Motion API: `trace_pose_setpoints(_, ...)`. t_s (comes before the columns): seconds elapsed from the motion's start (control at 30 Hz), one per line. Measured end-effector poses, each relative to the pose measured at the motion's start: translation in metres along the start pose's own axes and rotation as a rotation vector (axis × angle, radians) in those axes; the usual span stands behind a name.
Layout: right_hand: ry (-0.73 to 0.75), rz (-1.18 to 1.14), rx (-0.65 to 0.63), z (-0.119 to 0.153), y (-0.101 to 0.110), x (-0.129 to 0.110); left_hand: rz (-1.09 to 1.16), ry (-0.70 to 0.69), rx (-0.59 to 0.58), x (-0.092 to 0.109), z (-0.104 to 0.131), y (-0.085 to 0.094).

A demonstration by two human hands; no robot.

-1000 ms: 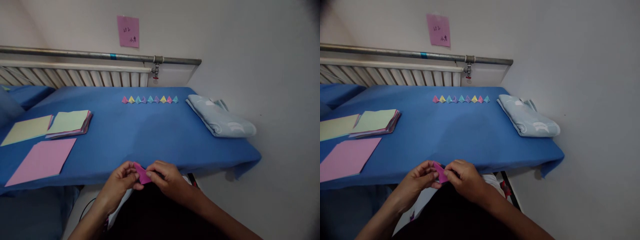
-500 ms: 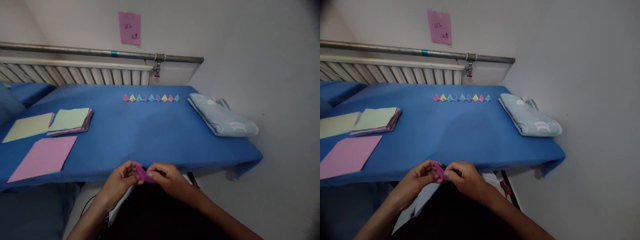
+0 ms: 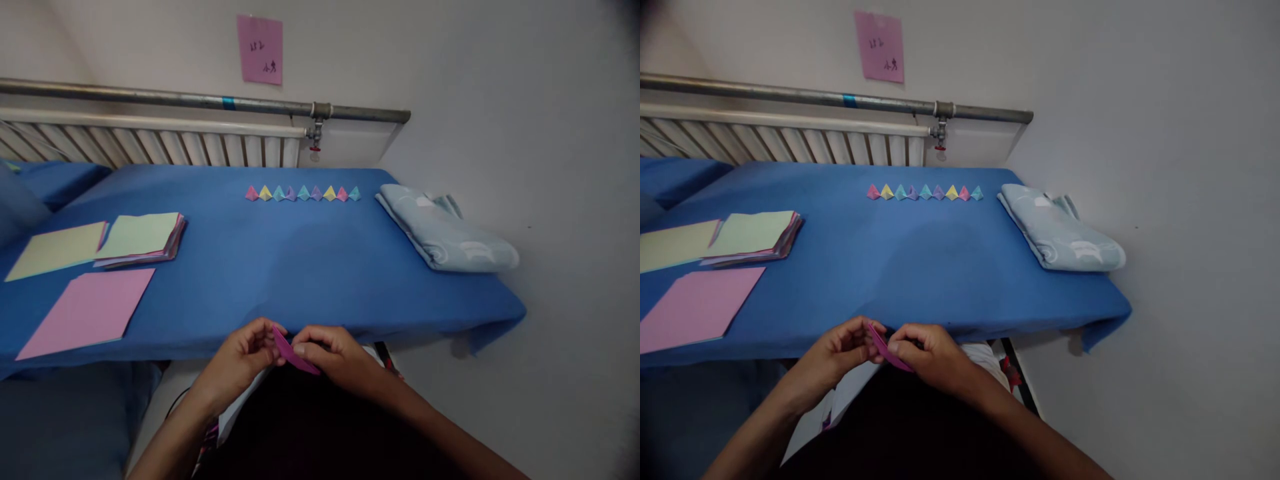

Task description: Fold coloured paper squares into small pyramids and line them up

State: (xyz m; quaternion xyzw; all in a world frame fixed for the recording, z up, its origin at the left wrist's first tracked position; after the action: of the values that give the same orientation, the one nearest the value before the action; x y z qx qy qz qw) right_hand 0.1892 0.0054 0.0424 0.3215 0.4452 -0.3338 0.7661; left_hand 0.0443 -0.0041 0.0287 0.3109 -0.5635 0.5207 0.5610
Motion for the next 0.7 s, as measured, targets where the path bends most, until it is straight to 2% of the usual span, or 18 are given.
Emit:
trace_pose_setpoints(0.5, 0.056, 0.029, 0.015, -0.0011, -0.0004, 0.0043, -0.102, -0.069, -0.096, -0.0003, -0.0026, 0.0031)
trace_pose_setpoints(0.6, 0.115, 0.079, 0.044, -0.0008, -0.0001, 0.0022, -0.114, -0.067, -0.102, 0.0024, -0.0024, 0.0016)
trace_pose_setpoints(0.7, 0.245, 0.202, 0.122, 0.0001, 0.0018, -0.0013, -0.124, -0.061, -0.102, 0.0022, -0.0031, 0.0013)
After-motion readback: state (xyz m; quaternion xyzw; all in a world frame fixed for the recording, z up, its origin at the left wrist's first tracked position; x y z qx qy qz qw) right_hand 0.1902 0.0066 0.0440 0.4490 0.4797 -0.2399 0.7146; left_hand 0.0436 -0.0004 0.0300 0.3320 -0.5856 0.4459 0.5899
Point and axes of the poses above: each hand's wrist, its own z-axis away from the middle knuckle, its own y-axis out of the back of the hand, x = y × z, the point moved 5 cm from there along -z, towards the middle knuckle, and after that the axes turned 9 degrees about -y, right-handed, at the moved point
